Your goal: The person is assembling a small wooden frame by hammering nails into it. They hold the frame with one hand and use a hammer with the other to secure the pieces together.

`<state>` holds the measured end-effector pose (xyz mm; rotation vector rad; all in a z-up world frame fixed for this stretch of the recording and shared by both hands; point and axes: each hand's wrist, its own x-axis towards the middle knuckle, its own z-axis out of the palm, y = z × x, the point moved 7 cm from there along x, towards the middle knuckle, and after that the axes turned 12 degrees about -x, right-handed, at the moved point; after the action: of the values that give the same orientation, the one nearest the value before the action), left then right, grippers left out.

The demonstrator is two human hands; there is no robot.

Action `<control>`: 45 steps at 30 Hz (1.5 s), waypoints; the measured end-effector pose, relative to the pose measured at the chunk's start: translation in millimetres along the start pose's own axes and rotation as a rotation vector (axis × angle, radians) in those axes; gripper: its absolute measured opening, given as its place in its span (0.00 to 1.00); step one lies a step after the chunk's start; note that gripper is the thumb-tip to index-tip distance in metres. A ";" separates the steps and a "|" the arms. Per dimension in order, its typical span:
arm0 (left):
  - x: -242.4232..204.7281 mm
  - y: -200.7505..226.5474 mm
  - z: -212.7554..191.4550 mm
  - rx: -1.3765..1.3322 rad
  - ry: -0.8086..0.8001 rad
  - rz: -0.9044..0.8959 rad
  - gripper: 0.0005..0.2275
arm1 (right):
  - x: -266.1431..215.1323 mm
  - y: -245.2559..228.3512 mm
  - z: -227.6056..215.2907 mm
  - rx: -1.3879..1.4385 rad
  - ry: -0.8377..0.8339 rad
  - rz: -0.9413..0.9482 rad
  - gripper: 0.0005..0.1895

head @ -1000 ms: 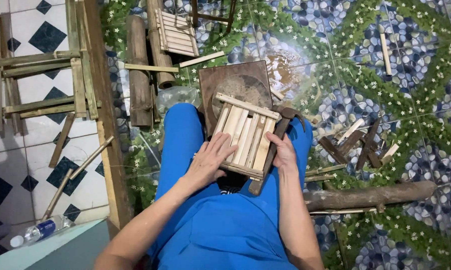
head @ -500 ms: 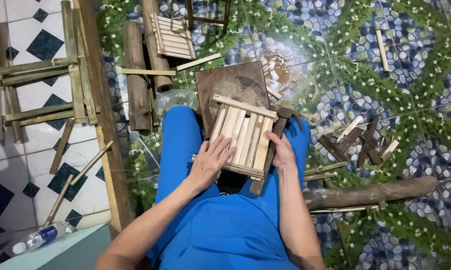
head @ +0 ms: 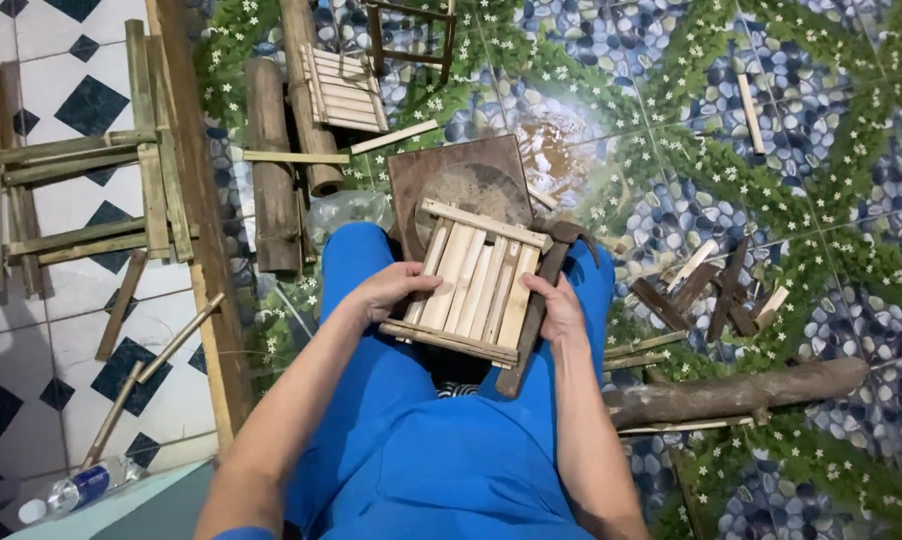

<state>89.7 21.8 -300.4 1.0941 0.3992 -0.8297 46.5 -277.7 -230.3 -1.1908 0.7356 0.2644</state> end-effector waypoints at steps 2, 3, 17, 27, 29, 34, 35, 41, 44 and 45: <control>-39.9 34.7 45.1 -0.053 -0.015 -0.004 0.09 | 11.4 8.6 -8.3 0.011 -0.006 -0.007 0.22; -60.6 52.1 67.2 -0.107 -0.029 -0.011 0.09 | 17.5 12.6 -10.8 0.022 -0.012 -0.010 0.18; 32.5 -10.5 51.8 -0.825 0.136 0.263 0.32 | 22.9 9.2 1.8 0.336 -0.230 0.040 0.05; 68.1 -55.5 53.0 -0.931 0.191 0.274 0.41 | -1.9 -5.2 18.5 0.264 -0.151 -0.004 0.14; 67.8 -56.6 51.4 -0.930 0.193 0.271 0.42 | -0.5 -5.7 17.1 0.249 -0.139 -0.007 0.14; 80.1 -67.6 41.4 -0.933 0.200 0.272 0.43 | 3.0 -2.8 15.4 0.225 -0.116 0.000 0.14; 80.9 -67.4 41.8 -0.937 0.201 0.270 0.42 | 0.9 -4.8 15.4 0.222 -0.107 0.003 0.14; 72.1 -62.3 47.3 -0.951 0.223 0.255 0.39 | 5.4 -1.7 12.1 0.220 -0.104 0.009 0.15; 73.6 -64.2 46.5 -0.956 0.224 0.249 0.38 | 6.3 -0.2 10.6 0.230 -0.110 0.000 0.14; 74.1 -64.4 46.2 -0.950 0.228 0.247 0.37 | 5.5 -1.0 11.1 0.232 -0.115 -0.005 0.14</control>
<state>83.7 -62.0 -369.2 0.3271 0.7342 -0.2172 55.3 -269.0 -231.2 -0.9498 0.6445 0.2346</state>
